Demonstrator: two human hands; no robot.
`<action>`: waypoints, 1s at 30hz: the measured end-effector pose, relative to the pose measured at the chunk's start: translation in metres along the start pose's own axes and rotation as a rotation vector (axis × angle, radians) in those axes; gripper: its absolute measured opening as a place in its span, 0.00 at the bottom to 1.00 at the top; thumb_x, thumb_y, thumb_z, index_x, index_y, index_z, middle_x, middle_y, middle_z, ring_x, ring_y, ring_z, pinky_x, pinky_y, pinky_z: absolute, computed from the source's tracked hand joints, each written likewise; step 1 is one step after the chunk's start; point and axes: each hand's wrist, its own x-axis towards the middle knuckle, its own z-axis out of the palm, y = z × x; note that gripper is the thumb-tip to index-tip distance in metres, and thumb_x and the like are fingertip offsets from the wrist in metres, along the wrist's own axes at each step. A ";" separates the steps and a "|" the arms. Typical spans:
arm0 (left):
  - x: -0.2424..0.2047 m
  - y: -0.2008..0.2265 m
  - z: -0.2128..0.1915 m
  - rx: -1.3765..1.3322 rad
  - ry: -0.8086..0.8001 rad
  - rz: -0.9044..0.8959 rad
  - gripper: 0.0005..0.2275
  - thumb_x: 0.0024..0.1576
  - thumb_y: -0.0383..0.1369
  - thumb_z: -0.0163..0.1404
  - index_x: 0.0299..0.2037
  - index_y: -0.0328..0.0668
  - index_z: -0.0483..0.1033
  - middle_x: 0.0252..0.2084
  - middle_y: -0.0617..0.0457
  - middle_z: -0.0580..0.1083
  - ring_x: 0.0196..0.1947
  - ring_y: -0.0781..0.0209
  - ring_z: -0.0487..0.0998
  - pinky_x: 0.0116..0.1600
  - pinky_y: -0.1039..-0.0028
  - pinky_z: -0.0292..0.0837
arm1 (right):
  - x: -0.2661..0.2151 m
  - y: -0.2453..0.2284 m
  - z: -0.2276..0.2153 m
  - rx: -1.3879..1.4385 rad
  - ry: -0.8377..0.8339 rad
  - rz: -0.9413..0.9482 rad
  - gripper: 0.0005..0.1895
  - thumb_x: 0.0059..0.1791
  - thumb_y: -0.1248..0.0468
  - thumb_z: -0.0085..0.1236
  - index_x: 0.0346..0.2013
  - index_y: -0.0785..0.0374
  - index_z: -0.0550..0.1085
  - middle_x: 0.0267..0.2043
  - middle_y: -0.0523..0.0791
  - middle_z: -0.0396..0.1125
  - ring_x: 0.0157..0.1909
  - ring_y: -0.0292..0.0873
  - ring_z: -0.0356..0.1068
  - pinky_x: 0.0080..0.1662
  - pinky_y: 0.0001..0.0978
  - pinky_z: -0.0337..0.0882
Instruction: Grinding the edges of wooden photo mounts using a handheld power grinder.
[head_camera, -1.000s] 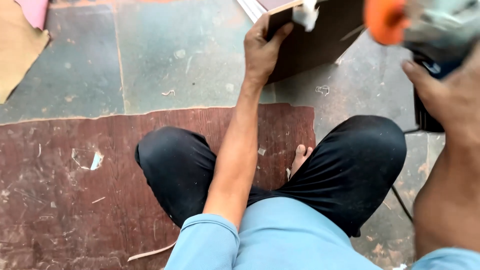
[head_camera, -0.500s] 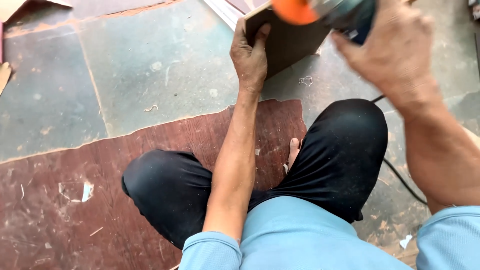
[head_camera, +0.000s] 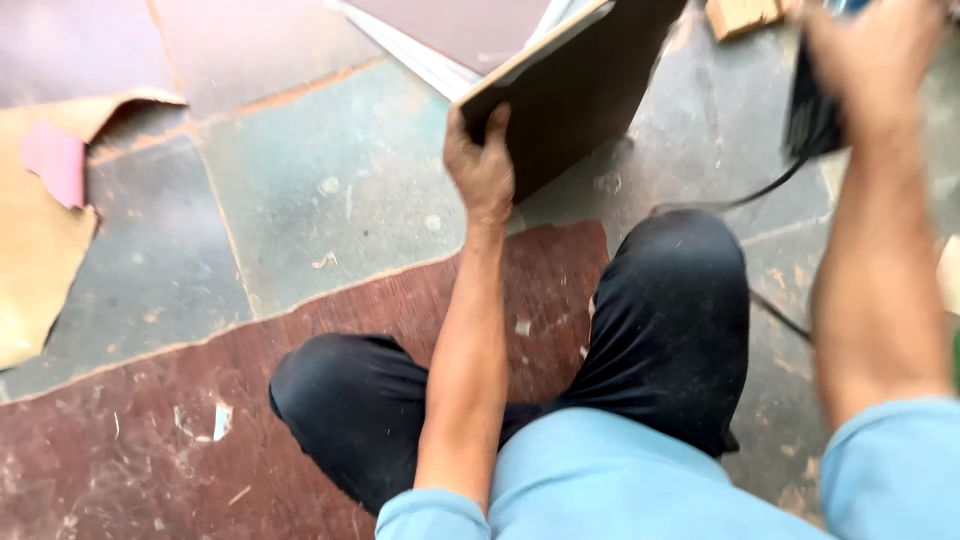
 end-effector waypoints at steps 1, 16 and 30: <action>0.007 -0.002 -0.006 -0.038 0.016 -0.051 0.10 0.63 0.30 0.56 0.51 0.36 0.75 0.45 0.55 0.78 0.47 0.63 0.77 0.55 0.72 0.74 | -0.010 0.000 0.010 0.063 0.057 -0.015 0.39 0.44 0.65 0.71 0.62 0.84 0.62 0.49 0.64 0.69 0.52 0.62 0.68 0.52 0.53 0.69; 0.092 0.133 -0.329 1.685 -0.045 0.427 0.06 0.68 0.32 0.53 0.44 0.39 0.79 0.36 0.45 0.79 0.35 0.40 0.79 0.35 0.51 0.68 | -0.234 0.104 0.108 0.655 -0.160 0.686 0.27 0.51 0.65 0.72 0.61 0.70 0.72 0.57 0.45 0.72 0.54 0.39 0.73 0.59 0.32 0.74; -0.020 -0.045 -0.565 1.880 -0.978 -0.880 0.18 0.52 0.32 0.51 0.53 0.48 0.82 0.51 0.43 0.80 0.51 0.40 0.81 0.55 0.52 0.76 | -0.226 0.054 0.080 0.782 -0.176 0.853 0.16 0.57 0.63 0.61 0.51 0.73 0.71 0.39 0.48 0.72 0.39 0.44 0.79 0.44 0.38 0.84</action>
